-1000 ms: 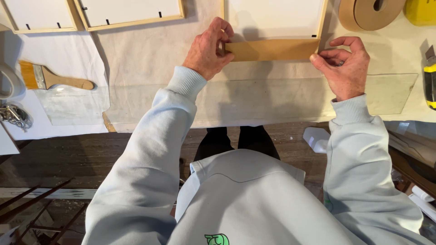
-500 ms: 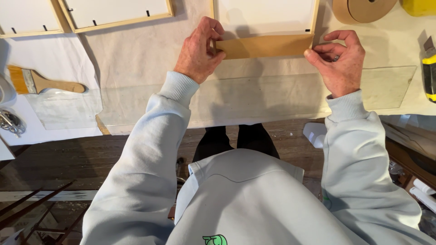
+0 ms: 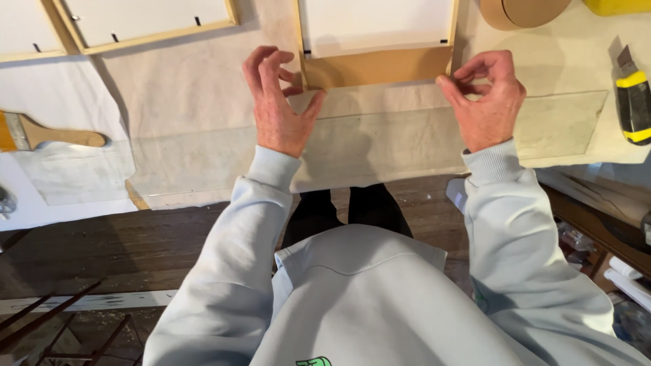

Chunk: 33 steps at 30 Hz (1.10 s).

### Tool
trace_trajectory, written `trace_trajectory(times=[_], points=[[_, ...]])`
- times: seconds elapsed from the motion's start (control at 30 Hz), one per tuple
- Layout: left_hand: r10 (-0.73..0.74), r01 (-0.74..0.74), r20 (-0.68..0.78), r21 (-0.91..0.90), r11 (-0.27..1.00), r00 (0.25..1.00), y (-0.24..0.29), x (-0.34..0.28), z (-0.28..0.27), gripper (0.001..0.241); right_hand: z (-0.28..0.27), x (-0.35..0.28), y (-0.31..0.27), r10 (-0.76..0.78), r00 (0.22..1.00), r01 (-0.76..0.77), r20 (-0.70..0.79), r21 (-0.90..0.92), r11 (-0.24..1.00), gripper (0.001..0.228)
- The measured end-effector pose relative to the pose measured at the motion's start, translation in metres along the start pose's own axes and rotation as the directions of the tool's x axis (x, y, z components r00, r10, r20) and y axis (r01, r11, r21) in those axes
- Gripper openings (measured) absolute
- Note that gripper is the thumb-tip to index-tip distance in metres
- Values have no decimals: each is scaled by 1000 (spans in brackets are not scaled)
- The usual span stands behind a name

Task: Applying brown adhesive tape to the back of a wooden picture frame and sealing it.

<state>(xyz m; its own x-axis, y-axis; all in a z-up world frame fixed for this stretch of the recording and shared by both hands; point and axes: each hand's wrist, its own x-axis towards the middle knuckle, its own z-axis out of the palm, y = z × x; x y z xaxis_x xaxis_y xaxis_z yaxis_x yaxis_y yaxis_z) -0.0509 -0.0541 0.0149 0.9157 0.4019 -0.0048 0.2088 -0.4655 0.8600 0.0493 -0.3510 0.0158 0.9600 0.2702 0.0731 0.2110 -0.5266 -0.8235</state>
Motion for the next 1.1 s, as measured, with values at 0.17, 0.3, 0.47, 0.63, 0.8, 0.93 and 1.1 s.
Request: trace_trajectory(times=[0.17,0.3,0.47,0.63,0.8,0.93,1.1], points=[[-22,23,24,-8,1000,999,-5,4,-3,82,3,-1,-2,-78,996,83,47,-136,987,38],[-51,52,39,-38,998,998,-1,4,-6,82,19,4,22,-166,980,175,109,-85,981,43],[-51,53,46,-31,998,998,-4,5,-6,82,37,9,-17,-129,980,142,152,-79,987,43],[-64,67,39,-61,996,997,-6,4,-6,81,59,11,-35,-139,974,162,181,-122,979,44],[-53,55,33,-49,997,998,-5,1,-6,81,84,14,-55,-193,957,226,214,-141,964,47],[-60,63,49,-68,996,997,-7,-5,-6,79,105,18,-84,-206,943,250,260,-147,957,48],[-57,60,32,-113,992,998,-14,-8,-1,71,128,20,-116,-190,943,239,273,-157,958,48]])
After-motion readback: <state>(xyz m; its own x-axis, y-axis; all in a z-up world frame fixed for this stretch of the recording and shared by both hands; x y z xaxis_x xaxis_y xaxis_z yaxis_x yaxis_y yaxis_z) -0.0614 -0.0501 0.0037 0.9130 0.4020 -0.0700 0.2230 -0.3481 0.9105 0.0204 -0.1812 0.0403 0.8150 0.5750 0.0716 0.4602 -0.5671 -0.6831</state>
